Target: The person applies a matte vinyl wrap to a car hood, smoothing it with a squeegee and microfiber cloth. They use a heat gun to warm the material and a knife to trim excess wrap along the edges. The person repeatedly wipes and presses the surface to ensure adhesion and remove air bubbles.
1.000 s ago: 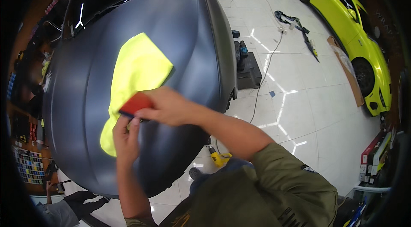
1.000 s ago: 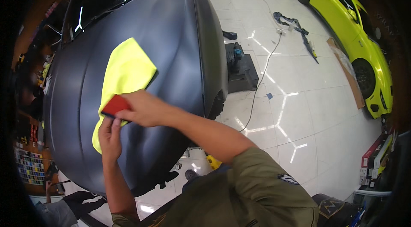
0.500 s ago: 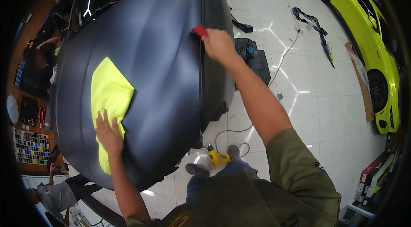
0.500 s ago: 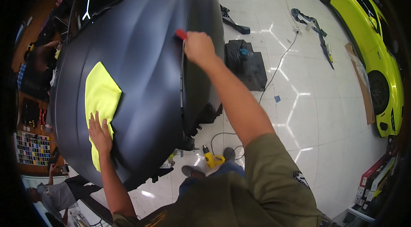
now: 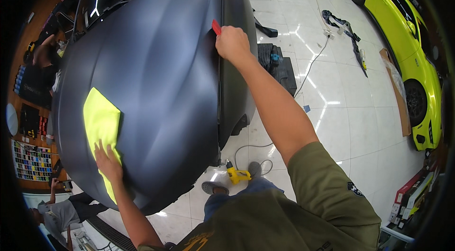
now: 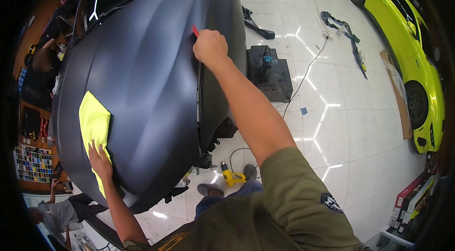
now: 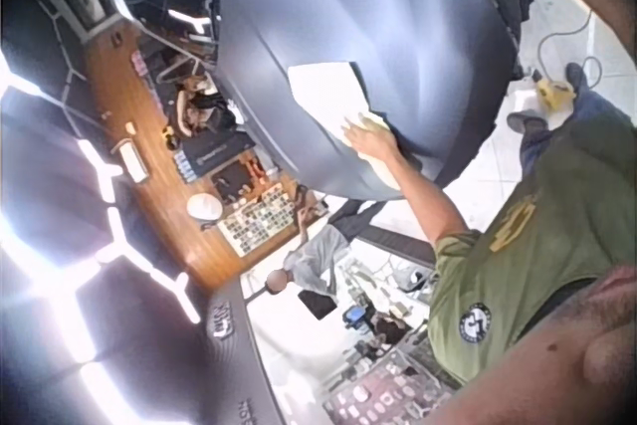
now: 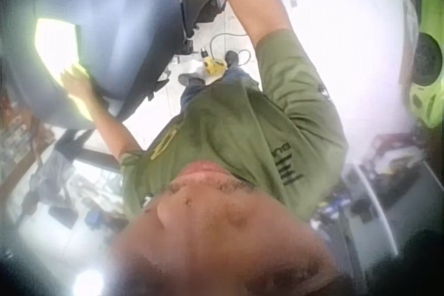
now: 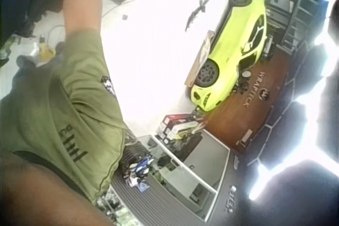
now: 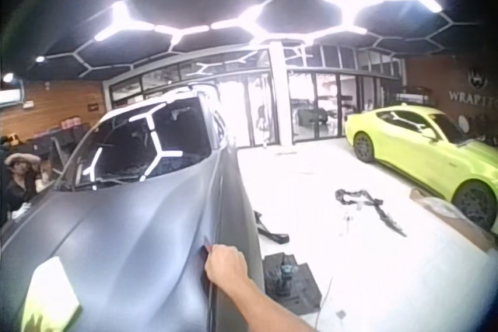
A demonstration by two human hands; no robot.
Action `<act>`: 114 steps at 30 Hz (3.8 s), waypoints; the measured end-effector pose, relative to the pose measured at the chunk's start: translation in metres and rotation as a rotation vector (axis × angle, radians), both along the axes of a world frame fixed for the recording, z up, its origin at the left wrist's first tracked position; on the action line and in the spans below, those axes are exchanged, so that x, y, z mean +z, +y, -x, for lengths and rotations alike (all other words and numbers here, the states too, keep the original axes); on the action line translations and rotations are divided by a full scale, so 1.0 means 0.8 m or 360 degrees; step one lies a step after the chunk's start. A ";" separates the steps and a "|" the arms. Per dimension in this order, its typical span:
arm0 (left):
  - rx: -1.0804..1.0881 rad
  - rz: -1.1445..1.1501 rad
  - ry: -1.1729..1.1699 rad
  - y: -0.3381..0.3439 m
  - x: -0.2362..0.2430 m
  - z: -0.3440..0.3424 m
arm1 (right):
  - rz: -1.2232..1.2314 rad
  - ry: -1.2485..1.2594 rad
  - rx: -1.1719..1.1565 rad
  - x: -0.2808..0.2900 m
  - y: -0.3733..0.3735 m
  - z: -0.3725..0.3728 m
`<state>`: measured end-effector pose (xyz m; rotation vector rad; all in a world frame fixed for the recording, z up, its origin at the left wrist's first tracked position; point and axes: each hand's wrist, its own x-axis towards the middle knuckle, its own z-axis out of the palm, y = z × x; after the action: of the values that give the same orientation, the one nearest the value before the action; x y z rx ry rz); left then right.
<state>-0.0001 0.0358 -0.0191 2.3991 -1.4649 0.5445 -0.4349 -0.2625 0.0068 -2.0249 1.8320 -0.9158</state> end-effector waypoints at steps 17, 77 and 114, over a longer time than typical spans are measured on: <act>0.0184 0.0016 0.0024 0.009 -0.009 -0.064 | -0.0035 -0.0040 -0.0060 -0.005 -0.087 0.030; -0.0184 -0.0478 -0.0160 -0.484 0.059 0.147 | -0.0082 -0.0536 0.0159 -0.009 -0.299 0.062; 0.0049 -0.0607 -0.0035 -0.375 0.027 0.292 | 0.0221 -0.0402 0.0511 -0.004 -0.236 0.042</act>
<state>-0.2334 -0.2645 0.0024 2.7106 -1.6716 0.3206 -0.4687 -0.4512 0.0034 -2.0893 1.2998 -1.1630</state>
